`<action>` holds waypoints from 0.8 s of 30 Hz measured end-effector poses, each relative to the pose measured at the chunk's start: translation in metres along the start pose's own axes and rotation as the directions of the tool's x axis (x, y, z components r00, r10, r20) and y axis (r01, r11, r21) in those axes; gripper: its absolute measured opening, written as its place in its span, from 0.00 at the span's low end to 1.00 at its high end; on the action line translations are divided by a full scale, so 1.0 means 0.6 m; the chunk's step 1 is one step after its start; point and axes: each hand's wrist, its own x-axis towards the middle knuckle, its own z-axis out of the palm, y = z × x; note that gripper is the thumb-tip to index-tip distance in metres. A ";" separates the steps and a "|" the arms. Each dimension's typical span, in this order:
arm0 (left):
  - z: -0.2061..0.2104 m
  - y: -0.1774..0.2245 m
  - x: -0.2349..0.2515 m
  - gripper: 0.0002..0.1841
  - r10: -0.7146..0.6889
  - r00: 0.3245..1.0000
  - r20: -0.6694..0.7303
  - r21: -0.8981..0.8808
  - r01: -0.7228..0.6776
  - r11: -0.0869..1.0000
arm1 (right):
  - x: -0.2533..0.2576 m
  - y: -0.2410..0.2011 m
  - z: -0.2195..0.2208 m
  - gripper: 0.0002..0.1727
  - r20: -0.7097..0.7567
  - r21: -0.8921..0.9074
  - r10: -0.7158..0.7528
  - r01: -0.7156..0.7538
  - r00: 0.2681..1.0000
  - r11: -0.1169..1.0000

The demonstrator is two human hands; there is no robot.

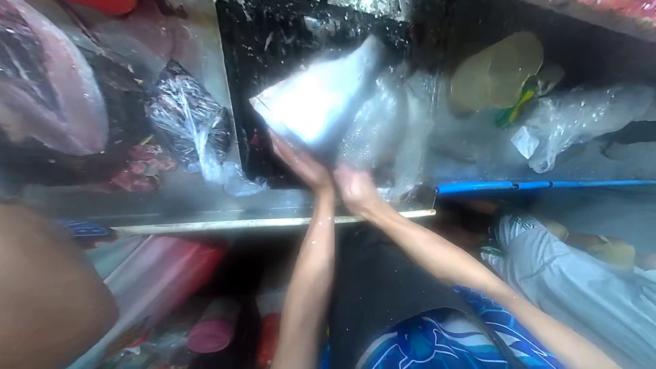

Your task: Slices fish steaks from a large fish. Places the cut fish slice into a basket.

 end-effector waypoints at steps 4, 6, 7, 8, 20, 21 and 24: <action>0.004 -0.006 0.000 0.30 0.015 1.000 0.027 0.039 -0.016 0.999 | -0.004 0.001 -0.003 0.33 0.019 -0.014 0.088 -0.088 0.996 0.996; 0.006 -0.010 -0.005 0.31 0.017 1.000 0.022 0.049 -0.018 0.999 | -0.012 0.002 -0.002 0.33 0.016 -0.012 0.115 -0.115 0.993 0.993; 0.008 -0.011 -0.004 0.31 0.019 1.000 0.018 0.059 -0.020 0.998 | -0.012 0.002 -0.002 0.33 0.020 -0.012 0.122 -0.122 0.992 0.992; 0.007 -0.011 -0.005 0.31 0.019 1.000 0.018 0.073 -0.021 0.997 | -0.013 0.001 -0.003 0.34 0.032 -0.011 0.138 -0.138 0.990 0.990; 0.006 0.014 0.005 0.32 0.066 0.993 0.099 0.026 -0.069 0.997 | -0.051 -0.009 -0.038 0.35 0.066 -0.084 0.208 -0.202 0.976 0.976; 0.006 0.016 0.006 0.33 0.068 0.993 0.096 0.035 -0.072 0.997 | -0.053 -0.009 -0.039 0.36 0.083 -0.100 0.240 -0.231 0.967 0.968; 0.007 0.015 0.007 0.34 0.069 0.992 0.102 0.056 -0.075 0.996 | -0.058 -0.004 -0.031 0.37 0.098 -0.107 0.284 -0.274 0.954 0.956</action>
